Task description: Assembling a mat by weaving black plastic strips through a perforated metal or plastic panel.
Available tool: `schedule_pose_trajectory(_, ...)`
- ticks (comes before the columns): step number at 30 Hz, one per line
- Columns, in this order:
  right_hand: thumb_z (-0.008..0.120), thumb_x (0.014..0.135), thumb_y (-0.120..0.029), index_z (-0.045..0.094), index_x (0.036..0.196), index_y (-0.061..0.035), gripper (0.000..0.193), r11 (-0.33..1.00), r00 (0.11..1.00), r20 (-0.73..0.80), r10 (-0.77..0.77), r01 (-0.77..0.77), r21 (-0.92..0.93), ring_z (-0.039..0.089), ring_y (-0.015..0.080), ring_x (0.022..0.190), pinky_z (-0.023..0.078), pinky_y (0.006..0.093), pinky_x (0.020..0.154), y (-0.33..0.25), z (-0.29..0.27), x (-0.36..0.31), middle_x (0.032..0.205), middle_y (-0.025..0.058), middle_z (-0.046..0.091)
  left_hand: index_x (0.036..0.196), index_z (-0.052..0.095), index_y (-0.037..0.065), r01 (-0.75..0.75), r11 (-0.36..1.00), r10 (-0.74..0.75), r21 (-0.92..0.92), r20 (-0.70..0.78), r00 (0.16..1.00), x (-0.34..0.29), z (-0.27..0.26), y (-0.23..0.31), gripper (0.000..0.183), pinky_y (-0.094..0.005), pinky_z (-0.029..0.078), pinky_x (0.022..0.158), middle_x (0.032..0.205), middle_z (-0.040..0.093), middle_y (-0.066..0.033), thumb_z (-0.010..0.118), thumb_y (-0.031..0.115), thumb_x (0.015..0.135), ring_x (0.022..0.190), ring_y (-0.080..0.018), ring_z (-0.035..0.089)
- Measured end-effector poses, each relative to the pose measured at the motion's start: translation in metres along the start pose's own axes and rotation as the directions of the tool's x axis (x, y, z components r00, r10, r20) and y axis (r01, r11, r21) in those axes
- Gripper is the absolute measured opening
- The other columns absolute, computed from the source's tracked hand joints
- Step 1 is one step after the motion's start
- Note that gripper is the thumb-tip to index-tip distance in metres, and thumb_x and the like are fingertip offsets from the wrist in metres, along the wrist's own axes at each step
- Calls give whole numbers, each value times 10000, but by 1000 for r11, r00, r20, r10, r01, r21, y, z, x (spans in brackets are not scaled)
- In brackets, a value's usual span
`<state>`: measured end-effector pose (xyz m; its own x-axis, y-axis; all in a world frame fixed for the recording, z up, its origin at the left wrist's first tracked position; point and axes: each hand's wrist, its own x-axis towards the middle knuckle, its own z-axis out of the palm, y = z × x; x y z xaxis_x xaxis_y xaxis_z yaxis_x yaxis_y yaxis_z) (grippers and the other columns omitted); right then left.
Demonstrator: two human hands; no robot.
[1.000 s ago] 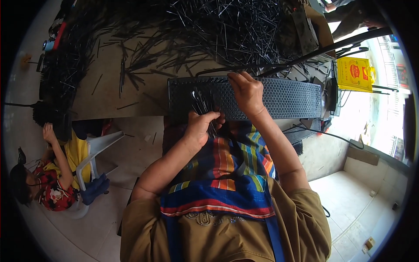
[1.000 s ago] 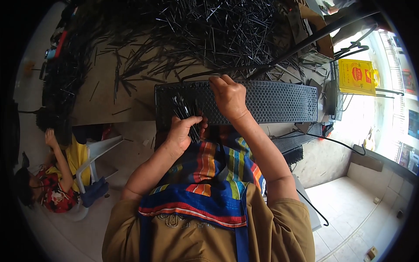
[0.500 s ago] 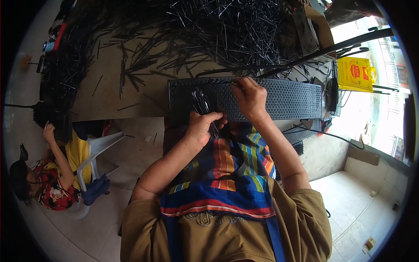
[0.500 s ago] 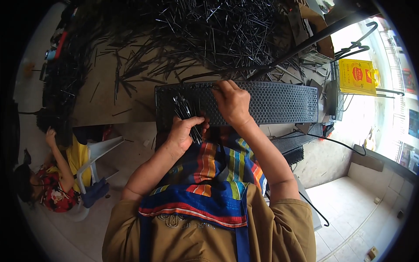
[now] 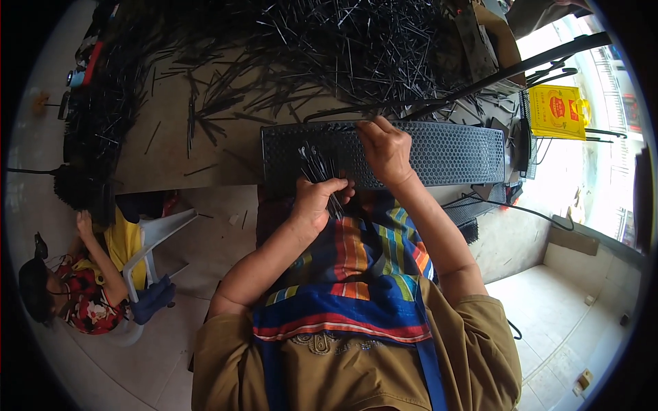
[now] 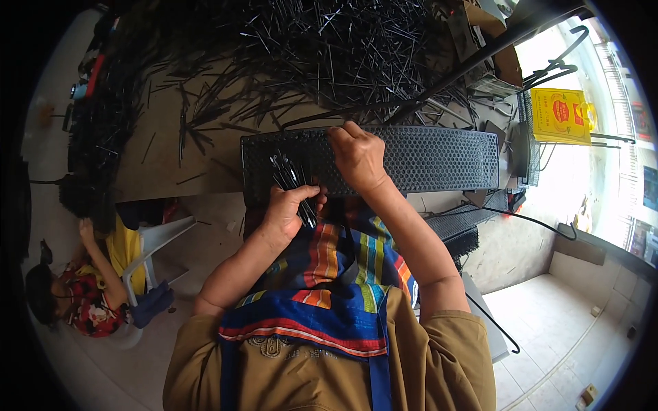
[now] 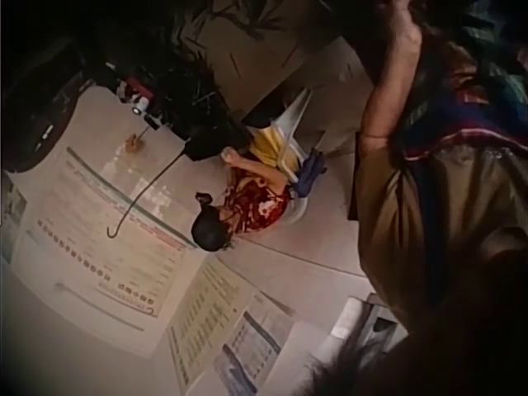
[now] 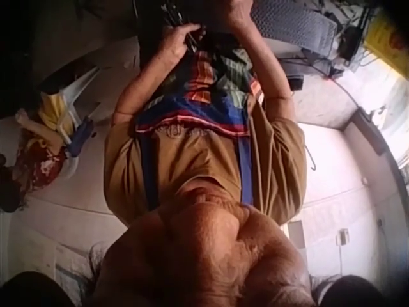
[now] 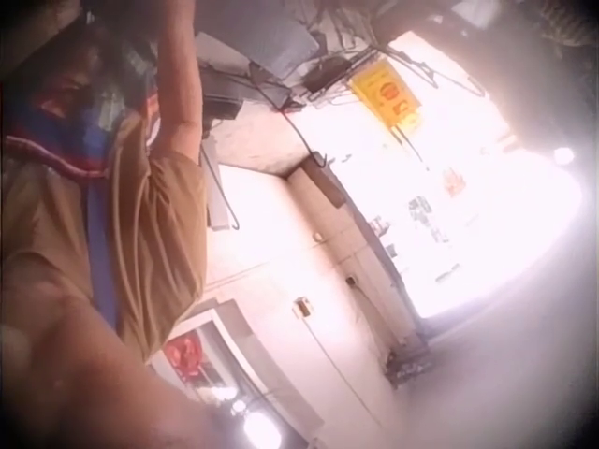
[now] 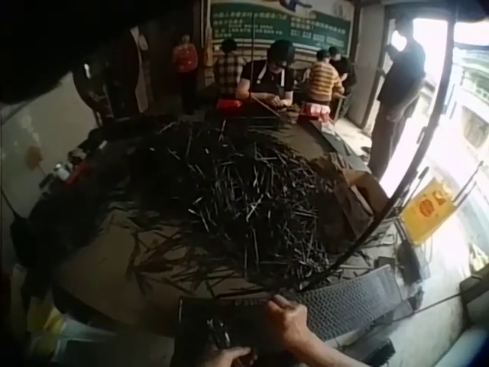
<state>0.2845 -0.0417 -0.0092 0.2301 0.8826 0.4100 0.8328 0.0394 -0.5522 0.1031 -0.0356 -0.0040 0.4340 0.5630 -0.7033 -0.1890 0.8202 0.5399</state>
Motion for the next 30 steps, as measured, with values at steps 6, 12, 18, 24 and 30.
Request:
schedule_pose_trajectory(6,689,803,-120,695,876,-87,80,997,993,111,-50,56,-54,638,315,662,494,381,556,12,7,12,785,83,627,889,646,-35,-17,999,16,-35,-20,1000,3,-4,-1,104,-311,532,541,791,697,-152,650,-54,787,637,-220,679)
schedule_pose_trajectory(12,663,808,-131,650,807,-79,54,999,997,66,-25,28,-41,623,306,636,485,405,544,21,9,-12,757,86,593,941,637,-34,-20,999,21,-30,22,1000,3,-4,2,149,-318,540,587,808,696,-147,656,-33,793,668,-215,673)
schedule_pose_trajectory(18,649,875,-102,649,934,10,127,506,751,469,465,-660,555,543,90,547,435,257,497,-16,-13,-19,718,42,640,927,647,-27,-25,999,23,46,31,999,6,-1,-1,131,-330,548,553,829,700,-149,667,-33,798,686,-226,689)
schedule_pose_trajectory(24,644,841,64,607,921,-2,109,410,794,176,582,-473,780,512,61,502,390,201,430,-2,-17,-16,740,41,637,919,669,-8,-67,998,67,7,-16,998,2,7,0,130,-307,531,529,825,699,-114,665,-32,792,675,-205,684)
schedule_pose_trajectory(30,655,845,49,614,893,-1,80,833,882,-203,425,-293,469,567,63,547,433,200,490,8,-16,2,703,34,639,933,668,16,-65,996,66,63,-18,998,-3,9,5,154,-308,534,539,816,696,-106,635,-45,795,659,-205,675)
